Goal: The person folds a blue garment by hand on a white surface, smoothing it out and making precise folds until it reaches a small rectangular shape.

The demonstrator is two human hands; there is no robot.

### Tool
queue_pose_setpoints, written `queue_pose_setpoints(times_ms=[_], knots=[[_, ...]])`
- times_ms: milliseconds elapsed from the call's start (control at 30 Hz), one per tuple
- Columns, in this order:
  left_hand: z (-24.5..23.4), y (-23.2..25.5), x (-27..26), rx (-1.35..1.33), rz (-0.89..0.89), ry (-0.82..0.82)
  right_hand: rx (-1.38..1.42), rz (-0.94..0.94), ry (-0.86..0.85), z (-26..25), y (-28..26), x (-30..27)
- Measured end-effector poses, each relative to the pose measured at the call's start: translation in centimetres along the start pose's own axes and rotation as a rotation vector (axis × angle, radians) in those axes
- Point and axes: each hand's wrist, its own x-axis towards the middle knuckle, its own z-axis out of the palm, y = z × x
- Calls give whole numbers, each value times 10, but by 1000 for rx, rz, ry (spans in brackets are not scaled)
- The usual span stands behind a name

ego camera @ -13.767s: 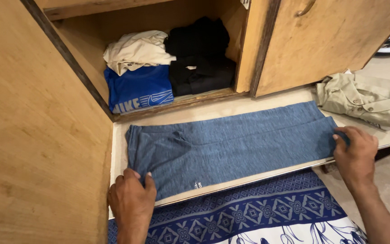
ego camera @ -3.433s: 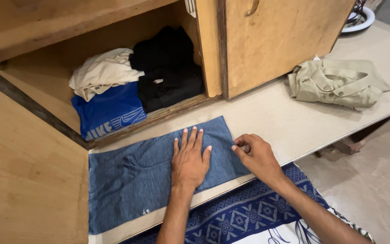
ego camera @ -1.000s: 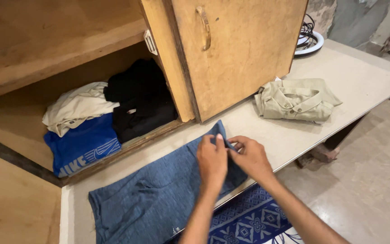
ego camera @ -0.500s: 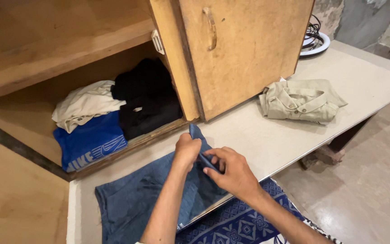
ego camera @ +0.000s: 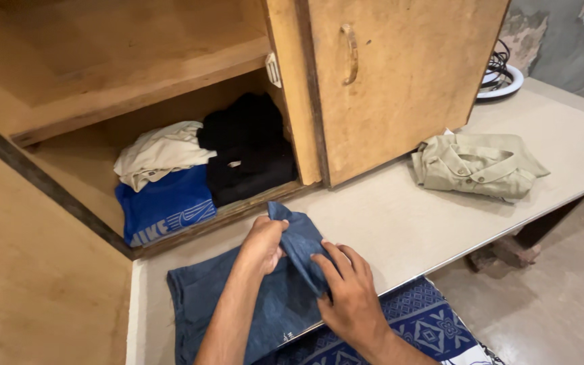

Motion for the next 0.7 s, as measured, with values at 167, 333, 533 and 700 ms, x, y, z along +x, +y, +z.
queue_pose_setpoints(times_ms=[167,333,533,700], knots=[[-21,-3,-10,31,-22,-7,12,-267,118,7,10,-6],[-46,-10,-19,8,-90,-20,118,-299,14,20,9,-18],[-68,-28,-20,-127,-75,4,122,-359,-129,30,13,-22],[-72,-33,-17,-109,40,25,99,-409,-132,33,16,-24]])
